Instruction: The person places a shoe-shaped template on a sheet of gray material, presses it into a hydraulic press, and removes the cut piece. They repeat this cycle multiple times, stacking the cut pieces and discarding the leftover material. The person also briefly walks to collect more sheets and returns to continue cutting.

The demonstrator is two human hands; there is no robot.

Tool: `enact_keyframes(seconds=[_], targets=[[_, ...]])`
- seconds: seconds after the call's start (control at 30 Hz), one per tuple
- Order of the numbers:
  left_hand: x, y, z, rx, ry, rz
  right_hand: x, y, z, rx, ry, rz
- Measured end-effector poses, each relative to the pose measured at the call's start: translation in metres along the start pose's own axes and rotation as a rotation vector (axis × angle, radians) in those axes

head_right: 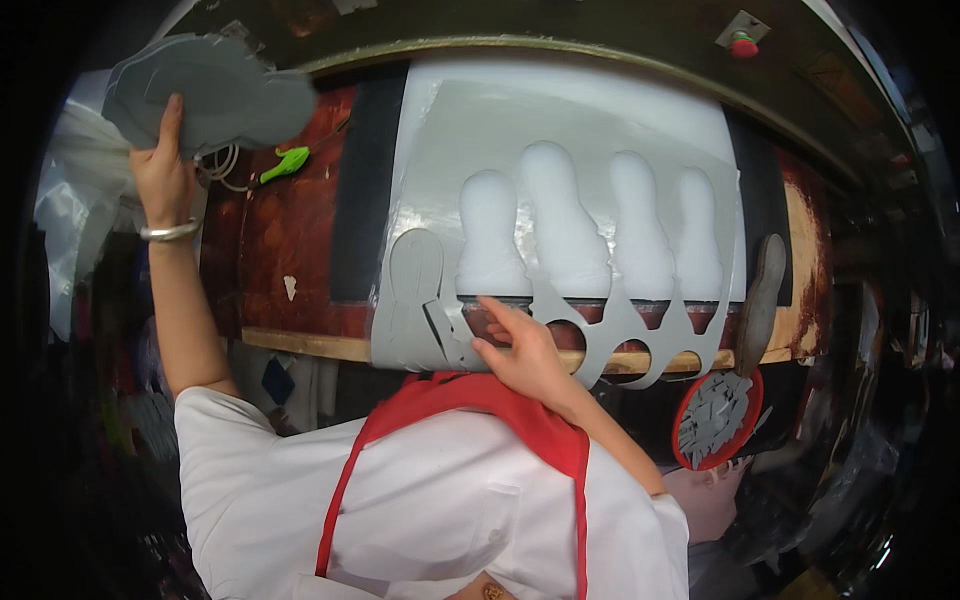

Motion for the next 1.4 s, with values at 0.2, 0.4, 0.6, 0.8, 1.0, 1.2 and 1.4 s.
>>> enact_keyframes(seconds=[0.2,0.4,0.6,0.8,1.0,1.2,1.4], targets=[[0.003,-0.138,-0.112,0.496,0.9,-0.528,0.056,0.034,0.01,-0.054,0.12,-0.306],[-0.005,-0.238,-0.151,0.044,1.156,-0.601,0.064,0.035,0.022,0.163,0.188,-0.364],[0.074,-0.312,-0.098,0.23,0.827,-0.955,0.067,0.047,0.026,0.386,0.671,-0.286],[0.1,-0.297,-0.094,0.489,0.629,-0.69,0.045,0.067,0.007,0.302,0.769,-0.197],[0.077,-0.213,-0.072,-0.017,0.162,-0.507,0.028,0.049,0.009,0.429,0.564,-0.259],[-0.051,-0.115,-0.001,-0.063,-0.258,0.145,-0.025,0.017,-0.007,0.118,0.317,-0.082],[-0.089,-0.103,0.018,0.134,0.6,0.284,-0.087,-0.02,0.024,0.243,0.319,0.229]])
Point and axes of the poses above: each hand's wrist, its own y-axis towards the middle knuckle, its own x-axis out of the palm, z = x × y, the point moved 7 cm from there along y, towards the middle knuckle, and after that the axes turned 11 degrees about -x, right-handed, at the moved point
